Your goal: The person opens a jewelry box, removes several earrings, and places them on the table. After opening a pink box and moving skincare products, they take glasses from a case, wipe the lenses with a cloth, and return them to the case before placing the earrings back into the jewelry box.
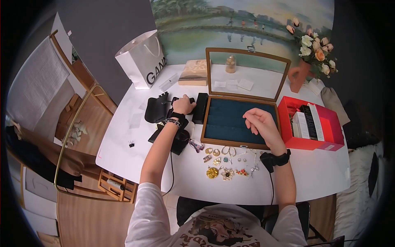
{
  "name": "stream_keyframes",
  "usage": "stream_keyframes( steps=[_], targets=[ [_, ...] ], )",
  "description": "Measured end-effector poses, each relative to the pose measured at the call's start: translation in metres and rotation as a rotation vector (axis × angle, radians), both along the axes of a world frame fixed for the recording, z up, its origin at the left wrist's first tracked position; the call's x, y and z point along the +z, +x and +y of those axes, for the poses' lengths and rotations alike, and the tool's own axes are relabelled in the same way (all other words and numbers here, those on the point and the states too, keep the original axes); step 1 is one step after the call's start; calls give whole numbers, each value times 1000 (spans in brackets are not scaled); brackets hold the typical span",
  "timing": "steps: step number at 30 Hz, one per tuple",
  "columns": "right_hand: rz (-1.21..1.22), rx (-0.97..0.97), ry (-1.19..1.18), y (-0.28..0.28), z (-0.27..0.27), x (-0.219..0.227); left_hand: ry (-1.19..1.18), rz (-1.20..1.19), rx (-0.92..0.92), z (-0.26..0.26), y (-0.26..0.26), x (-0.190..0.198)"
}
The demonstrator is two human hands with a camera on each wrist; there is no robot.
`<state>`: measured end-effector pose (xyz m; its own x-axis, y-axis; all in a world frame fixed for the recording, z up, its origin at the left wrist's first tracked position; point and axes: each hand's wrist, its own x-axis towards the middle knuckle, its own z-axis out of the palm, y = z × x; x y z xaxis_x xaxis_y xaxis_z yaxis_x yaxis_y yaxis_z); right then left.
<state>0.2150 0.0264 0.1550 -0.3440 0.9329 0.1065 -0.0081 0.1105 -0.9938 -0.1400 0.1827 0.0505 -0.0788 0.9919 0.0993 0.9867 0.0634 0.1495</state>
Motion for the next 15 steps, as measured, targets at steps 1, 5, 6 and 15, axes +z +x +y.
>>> stream_keyframes(
  steps=[1,5,6,15],
  targets=[
    [-2,3,7,0,0,1,58,59,8,-3,1,1],
    [5,4,9,1,1,1,463,226,59,-18,9,23],
    [6,7,14,1,1,2,506,202,51,-24,13,33],
    [65,-119,97,-12,-3,4,545,-620,-410,-109,109,119]
  ],
)
